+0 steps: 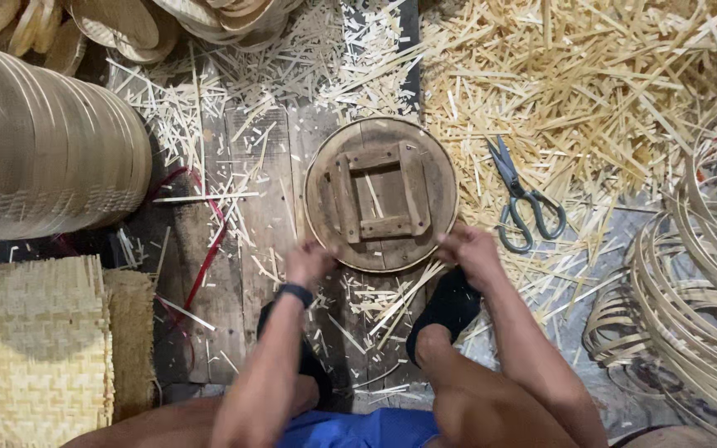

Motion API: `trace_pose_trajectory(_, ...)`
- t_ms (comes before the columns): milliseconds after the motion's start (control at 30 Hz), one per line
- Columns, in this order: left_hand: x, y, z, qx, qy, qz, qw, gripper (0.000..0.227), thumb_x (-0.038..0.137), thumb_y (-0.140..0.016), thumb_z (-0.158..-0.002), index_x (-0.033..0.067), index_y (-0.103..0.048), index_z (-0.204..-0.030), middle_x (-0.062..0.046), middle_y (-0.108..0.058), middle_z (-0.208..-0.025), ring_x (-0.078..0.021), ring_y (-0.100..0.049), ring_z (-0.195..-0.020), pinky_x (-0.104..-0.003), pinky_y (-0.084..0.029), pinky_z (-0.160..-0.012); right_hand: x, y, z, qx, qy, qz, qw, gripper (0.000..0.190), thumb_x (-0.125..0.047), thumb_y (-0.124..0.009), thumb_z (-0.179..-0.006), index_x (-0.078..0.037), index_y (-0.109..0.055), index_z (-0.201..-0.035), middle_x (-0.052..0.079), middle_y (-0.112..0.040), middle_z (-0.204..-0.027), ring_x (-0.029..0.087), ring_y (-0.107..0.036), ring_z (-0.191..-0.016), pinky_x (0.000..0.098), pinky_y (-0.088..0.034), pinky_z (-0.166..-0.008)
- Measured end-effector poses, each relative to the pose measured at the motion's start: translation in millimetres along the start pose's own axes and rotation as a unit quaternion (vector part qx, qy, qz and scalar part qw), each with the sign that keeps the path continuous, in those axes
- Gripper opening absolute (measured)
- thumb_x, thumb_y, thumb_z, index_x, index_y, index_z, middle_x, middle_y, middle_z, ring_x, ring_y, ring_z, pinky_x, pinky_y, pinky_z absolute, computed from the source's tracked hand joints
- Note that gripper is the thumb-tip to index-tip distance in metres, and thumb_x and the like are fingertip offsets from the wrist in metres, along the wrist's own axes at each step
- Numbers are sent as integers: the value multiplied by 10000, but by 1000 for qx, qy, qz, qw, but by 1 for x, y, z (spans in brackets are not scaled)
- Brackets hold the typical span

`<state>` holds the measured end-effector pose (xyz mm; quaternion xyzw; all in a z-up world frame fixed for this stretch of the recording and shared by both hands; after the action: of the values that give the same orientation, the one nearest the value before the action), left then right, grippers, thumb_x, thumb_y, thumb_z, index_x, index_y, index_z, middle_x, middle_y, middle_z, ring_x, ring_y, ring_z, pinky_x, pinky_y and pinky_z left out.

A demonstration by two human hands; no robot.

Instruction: The person sits on the floor and assembles round woven trays by placing a pre-woven mat onto a wooden circular mold. They use shears to trim the excess woven material around the edge of the mold, then flip the tray to stack it with others.

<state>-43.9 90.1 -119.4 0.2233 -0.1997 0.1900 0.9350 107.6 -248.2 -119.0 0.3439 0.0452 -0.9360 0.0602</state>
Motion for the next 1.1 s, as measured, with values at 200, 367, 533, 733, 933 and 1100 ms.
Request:
trace_pose_trajectory(200,-67,-40,-8,-64,22,265,962,151,-15,-791,-840,-3,-641,-855,-74,-691,-809,-204,-706,-716,-352,-664,-678,35,-5,-10,-8,-5,-36,999,166,-65,-713,-925,69,-708,-1023,121,-750,-885,206,-723,-700,318,-630,-628)
trace_pose_trajectory(367,-64,-38,-8,-28,15,229,973,173,-33,-789,-848,-17,-618,-874,-85,-679,-799,-207,-689,-686,-336,-642,-627,36,-3,-12,4,39,7,999,201,-76,-727,-926,102,-722,-1019,142,-743,-854,198,-724,-696,324,-632,-619)
trace_pose_trajectory(533,-27,-35,21,-35,41,314,948,170,49,-746,-828,94,-643,-954,-25,-698,-876,-134,-683,-726,-276,-592,-597,-46,-2,26,115,207,235,943,544,-179,-824,-831,48,-615,-1280,198,-736,-1030,228,-717,-914,367,-598,-803)
trace_pose_trajectory(733,74,8,51,-16,-223,159,962,360,204,-912,-815,50,-609,-935,-22,-553,-841,-169,-594,-732,-337,-579,-726,-154,-90,78,-26,328,207,922,557,-191,-753,-912,14,-523,-1376,196,-588,-1226,259,-668,-1088,418,-612,-935)
trace_pose_trajectory(933,179,23,189,100,-605,-92,784,413,386,-840,-882,100,-734,-1162,-47,-605,-1013,-181,-604,-935,-338,-553,-799,-169,-134,75,-199,146,-229,941,573,-193,-808,-897,83,-482,-1278,176,-602,-1211,309,-605,-1218,509,-510,-1115)
trace_pose_trajectory(1100,178,-10,202,38,-613,-43,788,545,543,-507,-1118,151,-588,-1488,-159,-657,-1352,-214,-675,-1152,-329,-614,-914,-138,-98,82,-206,97,-303,925,548,-258,-699,-847,-3,-535,-1304,148,-573,-1243,301,-562,-1202,543,-477,-1071)
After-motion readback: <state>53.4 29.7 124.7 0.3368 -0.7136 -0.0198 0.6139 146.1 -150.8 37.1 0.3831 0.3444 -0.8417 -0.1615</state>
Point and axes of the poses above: each hand's wrist, its own z-axis away from the middle knuckle, its own y-axis out of the back of the hand, x = y × z, the point moved 9 cm from there along -z, towards the middle knuckle
